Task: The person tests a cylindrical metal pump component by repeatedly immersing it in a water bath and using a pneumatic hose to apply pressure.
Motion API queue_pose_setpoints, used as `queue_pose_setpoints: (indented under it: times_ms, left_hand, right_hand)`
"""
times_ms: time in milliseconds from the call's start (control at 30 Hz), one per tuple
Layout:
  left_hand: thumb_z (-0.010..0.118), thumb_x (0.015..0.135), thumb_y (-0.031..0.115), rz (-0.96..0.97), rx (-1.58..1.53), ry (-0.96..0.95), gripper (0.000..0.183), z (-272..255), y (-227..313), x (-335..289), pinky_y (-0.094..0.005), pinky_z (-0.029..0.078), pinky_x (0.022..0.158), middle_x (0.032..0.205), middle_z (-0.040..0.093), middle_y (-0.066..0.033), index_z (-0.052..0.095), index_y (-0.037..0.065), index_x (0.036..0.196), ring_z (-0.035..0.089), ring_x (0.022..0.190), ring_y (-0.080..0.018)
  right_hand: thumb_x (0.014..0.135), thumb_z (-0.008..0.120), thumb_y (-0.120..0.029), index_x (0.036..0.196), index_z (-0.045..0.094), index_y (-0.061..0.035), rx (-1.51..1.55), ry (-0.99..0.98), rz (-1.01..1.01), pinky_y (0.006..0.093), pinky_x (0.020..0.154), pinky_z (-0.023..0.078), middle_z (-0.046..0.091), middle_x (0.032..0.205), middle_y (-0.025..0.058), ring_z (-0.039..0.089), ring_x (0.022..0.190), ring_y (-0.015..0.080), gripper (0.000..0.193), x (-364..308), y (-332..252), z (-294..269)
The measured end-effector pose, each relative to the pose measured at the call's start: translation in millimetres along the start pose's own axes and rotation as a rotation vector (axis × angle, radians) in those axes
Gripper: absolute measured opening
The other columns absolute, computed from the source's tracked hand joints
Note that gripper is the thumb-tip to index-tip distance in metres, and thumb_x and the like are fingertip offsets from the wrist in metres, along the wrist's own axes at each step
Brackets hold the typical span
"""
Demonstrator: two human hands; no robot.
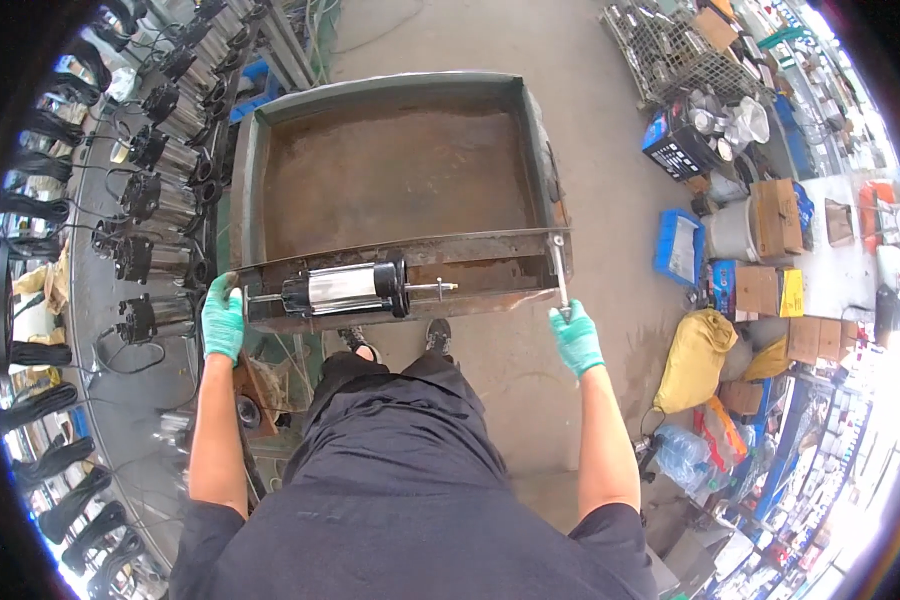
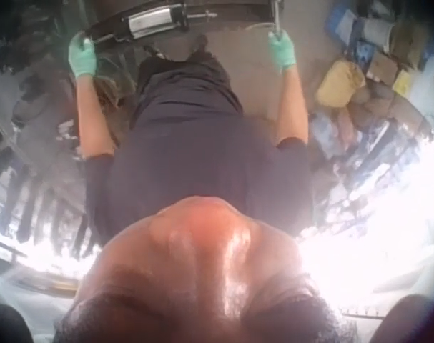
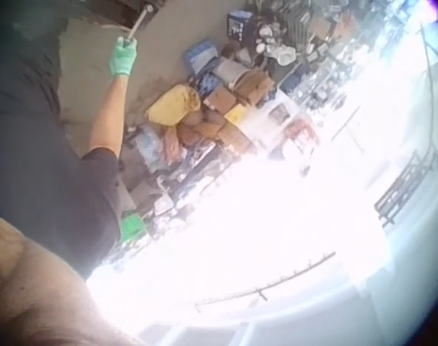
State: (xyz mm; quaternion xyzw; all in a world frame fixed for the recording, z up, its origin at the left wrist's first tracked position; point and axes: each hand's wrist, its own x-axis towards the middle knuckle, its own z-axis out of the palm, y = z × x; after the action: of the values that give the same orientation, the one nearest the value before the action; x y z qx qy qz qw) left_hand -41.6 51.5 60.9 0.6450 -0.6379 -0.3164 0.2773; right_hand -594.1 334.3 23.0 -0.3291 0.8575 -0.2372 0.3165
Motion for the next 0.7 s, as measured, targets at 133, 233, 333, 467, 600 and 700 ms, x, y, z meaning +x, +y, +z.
queue_pose_setpoints:
  times_ms: [133,233,333,467,600,700]
  left_hand:
    - [0.062,0.087,0.016,0.134,0.485,-0.003,0.031,-32,-11,-6,-0.0477,0.049,0.097,0.116,0.068,-0.021,0.068,0.003,0.115,0.062,0.109,-0.0404]
    - [0.061,0.088,0.014,0.233,0.699,-0.042,0.033,-20,-9,12,-0.0473,0.047,0.1,0.121,0.066,-0.0162,0.065,0.008,0.12,0.058,0.114,-0.0378]
    - [0.06,0.088,0.014,0.172,0.884,-0.133,0.035,-35,-12,18,-0.0459,0.047,0.102,0.125,0.065,-0.0128,0.065,0.01,0.122,0.058,0.118,-0.0345]
    - [0.06,0.091,0.021,0.279,1.142,-0.312,0.044,-37,-29,24,-0.0501,0.036,0.114,0.144,0.056,-0.0059,0.06,0.014,0.135,0.045,0.139,-0.0301]
    - [0.063,0.092,0.031,0.175,1.257,-0.506,0.037,-32,-19,34,-0.0637,0.028,0.114,0.133,0.061,-0.0068,0.064,0.019,0.127,0.046,0.137,-0.029]
    - [0.062,0.095,0.028,0.297,1.216,-0.593,0.02,-32,-31,26,-0.0548,0.042,0.103,0.108,0.068,-0.0081,0.07,0.015,0.106,0.062,0.109,-0.0298]
  right_hand:
    - [0.099,0.063,-0.034,0.106,0.059,-0.0043,-0.056,-0.034,-0.004,0.041,0.075,0.051,0.066,0.084,0.0136,0.059,0.074,0.0249,0.031,44,56,-1]
    - [0.099,0.062,-0.029,0.107,0.055,-0.0073,-0.087,0.121,-0.013,0.0337,0.048,0.047,0.06,0.069,0.0053,0.057,0.056,0.0134,0.024,62,97,3]
    - [0.097,0.066,-0.025,0.109,0.055,-0.0044,-0.158,0.077,0.124,0.0428,0.072,0.054,0.065,0.078,0.0103,0.066,0.075,0.0263,0.026,54,48,11]
    - [0.095,0.068,-0.021,0.118,0.058,-0.0023,-0.339,0.303,-0.124,0.0424,0.085,0.053,0.068,0.105,0.0176,0.067,0.093,0.0317,0.032,37,-33,24]
    - [0.094,0.069,-0.024,0.125,0.058,0.0009,-0.061,0.048,-0.627,0.0415,0.101,0.048,0.061,0.124,0.0201,0.06,0.116,0.0342,0.041,-6,-189,69]
    - [0.096,0.062,-0.027,0.123,0.06,-0.0068,-0.231,-0.123,-0.745,0.0458,0.09,0.054,0.058,0.132,0.0189,0.065,0.107,0.0409,0.034,-24,-258,106]
